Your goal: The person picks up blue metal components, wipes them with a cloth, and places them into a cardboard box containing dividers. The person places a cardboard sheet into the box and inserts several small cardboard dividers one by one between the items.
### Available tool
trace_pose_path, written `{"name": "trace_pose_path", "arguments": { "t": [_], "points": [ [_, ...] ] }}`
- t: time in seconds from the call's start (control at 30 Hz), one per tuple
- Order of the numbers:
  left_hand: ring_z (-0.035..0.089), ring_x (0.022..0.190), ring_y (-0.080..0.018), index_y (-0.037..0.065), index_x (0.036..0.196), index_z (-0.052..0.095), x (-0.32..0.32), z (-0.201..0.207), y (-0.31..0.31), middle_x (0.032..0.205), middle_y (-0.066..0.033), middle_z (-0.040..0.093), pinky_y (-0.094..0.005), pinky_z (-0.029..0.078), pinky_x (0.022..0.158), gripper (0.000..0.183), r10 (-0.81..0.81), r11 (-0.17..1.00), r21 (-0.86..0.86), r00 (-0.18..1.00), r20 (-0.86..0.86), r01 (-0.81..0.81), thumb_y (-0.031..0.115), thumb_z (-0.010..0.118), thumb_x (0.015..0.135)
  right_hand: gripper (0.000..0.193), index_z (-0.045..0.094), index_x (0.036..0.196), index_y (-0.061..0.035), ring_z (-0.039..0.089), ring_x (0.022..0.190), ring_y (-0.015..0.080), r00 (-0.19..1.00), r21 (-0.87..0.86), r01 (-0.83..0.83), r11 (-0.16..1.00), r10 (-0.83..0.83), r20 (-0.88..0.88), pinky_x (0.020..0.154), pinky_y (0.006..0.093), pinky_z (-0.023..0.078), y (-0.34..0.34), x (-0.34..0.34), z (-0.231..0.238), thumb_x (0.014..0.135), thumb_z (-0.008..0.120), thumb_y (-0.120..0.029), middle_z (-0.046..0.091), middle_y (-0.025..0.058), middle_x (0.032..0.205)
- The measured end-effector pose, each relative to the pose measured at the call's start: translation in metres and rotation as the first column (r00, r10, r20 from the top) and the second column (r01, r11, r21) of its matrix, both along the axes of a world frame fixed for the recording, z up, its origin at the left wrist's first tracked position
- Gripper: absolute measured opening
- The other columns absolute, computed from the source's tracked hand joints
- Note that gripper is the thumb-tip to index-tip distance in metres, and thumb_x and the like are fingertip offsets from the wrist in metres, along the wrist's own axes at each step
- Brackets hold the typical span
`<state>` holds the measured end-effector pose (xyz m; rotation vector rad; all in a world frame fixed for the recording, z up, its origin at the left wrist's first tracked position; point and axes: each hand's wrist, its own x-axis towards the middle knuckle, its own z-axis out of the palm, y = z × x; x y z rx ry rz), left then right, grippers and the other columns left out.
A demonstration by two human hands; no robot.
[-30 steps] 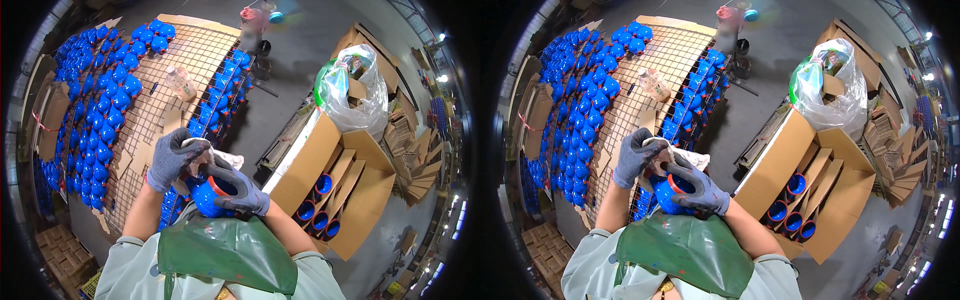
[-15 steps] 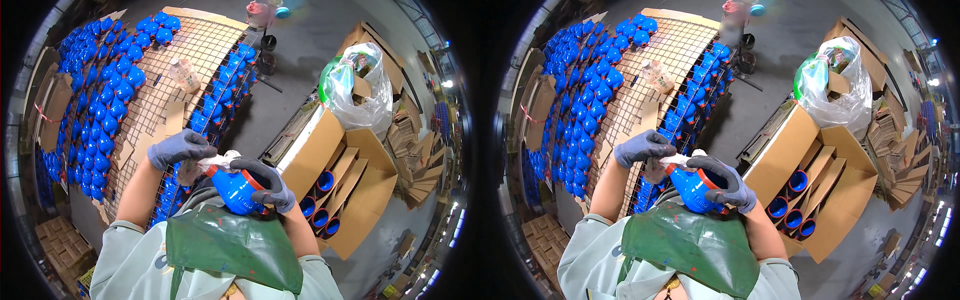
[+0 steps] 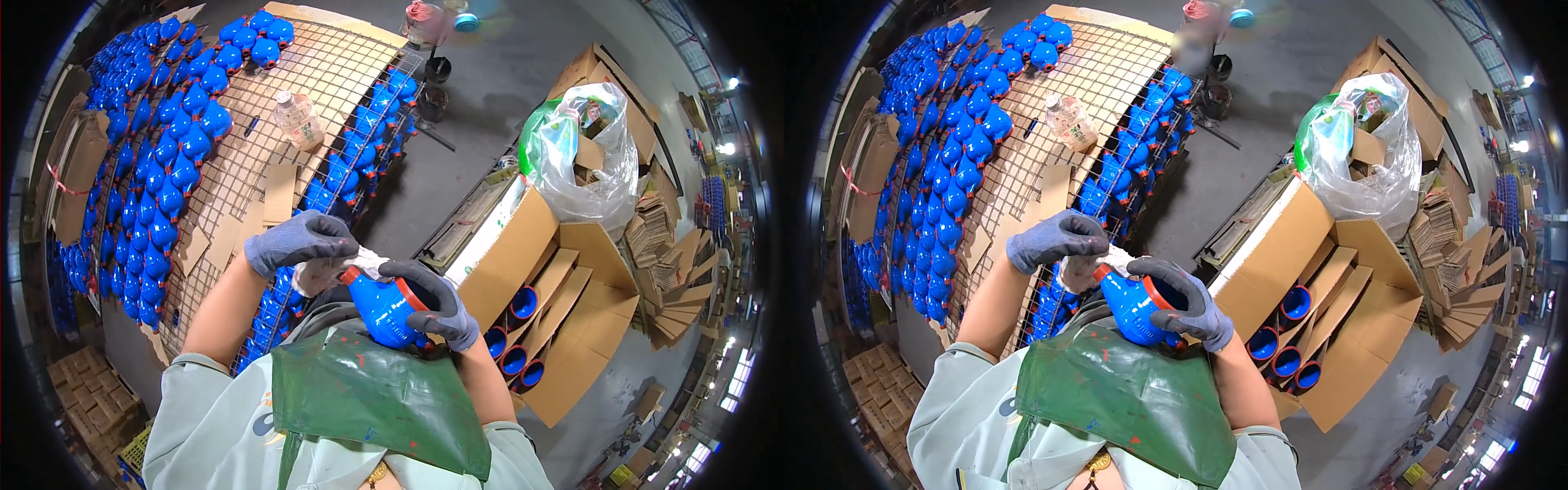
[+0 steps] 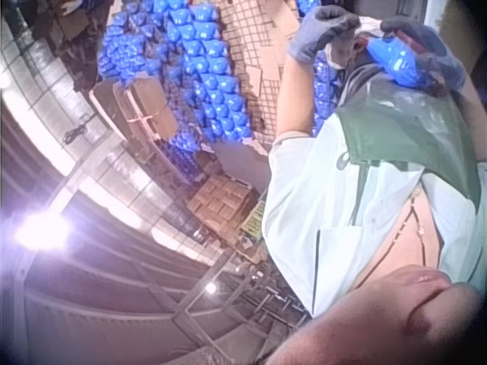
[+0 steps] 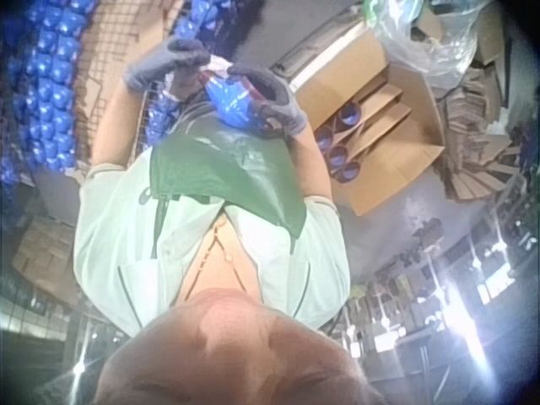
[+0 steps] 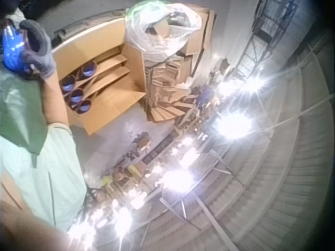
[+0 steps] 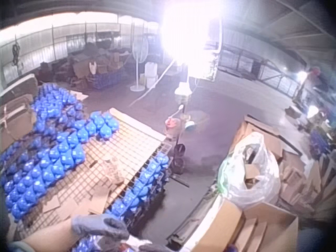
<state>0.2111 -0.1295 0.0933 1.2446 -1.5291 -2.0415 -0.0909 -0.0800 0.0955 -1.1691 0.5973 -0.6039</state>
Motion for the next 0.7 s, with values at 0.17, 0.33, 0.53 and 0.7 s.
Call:
{"name": "trace_pose_path", "arguments": {
  "t": [0.17,0.33,0.53,0.7],
  "points": [
    [0.063,0.109,-0.0264,0.007,0.096,0.072,-0.026,-0.008,0.020,0.134,-0.0194,0.059,-0.0396,0.048,0.096,0.027,0.408,0.897,0.364,0.783,-0.471,-0.248,0.033,0.071,0.092,0.086,0.050,0.142,0.0002,0.047,0.136,0.0278,1.000,0.057,-0.001,0.998,0.001,-0.003,0.115,0.0418,0.031,-0.002,0.009,-0.001,0.073,0.075,-0.043,0.052,0.0163,0.142],
    [0.052,0.130,-0.0435,-0.006,0.136,0.053,-0.036,-0.042,0.024,0.142,-0.0296,0.051,-0.0547,0.036,0.113,0.066,0.669,0.693,0.715,0.283,-0.687,0.096,0.049,0.052,0.099,0.092,0.048,0.145,-0.0005,0.047,0.135,0.0272,0.997,0.064,0.076,0.995,-0.077,0.000,0.114,0.0411,0.032,0.001,0.025,-0.007,0.075,0.074,-0.055,0.050,0.0142,0.146],
    [0.068,0.086,-0.0268,0.001,0.113,0.066,0.061,-0.057,-0.079,0.108,-0.0141,0.067,-0.0374,0.055,0.079,0.038,0.774,0.511,-0.273,0.574,-0.265,-0.815,0.032,0.074,0.091,0.089,0.047,0.145,-0.0011,0.045,0.136,0.0257,0.975,0.250,0.175,0.952,-0.203,0.090,0.114,0.0417,0.032,0.012,0.027,-0.015,0.077,0.074,-0.052,0.051,0.0128,0.144],
    [0.062,0.105,-0.0369,0.002,0.116,0.063,0.099,-0.065,-0.154,0.112,-0.0179,0.065,-0.0423,0.051,0.089,0.046,0.884,0.170,-0.977,0.458,0.095,-0.125,0.031,0.078,0.083,0.082,0.051,0.140,-0.0023,0.049,0.131,0.0255,0.963,0.292,0.251,0.923,-0.269,0.021,0.111,0.0413,0.037,0.023,0.025,-0.014,0.078,0.073,-0.051,0.054,0.0131,0.139]
  ]
}}
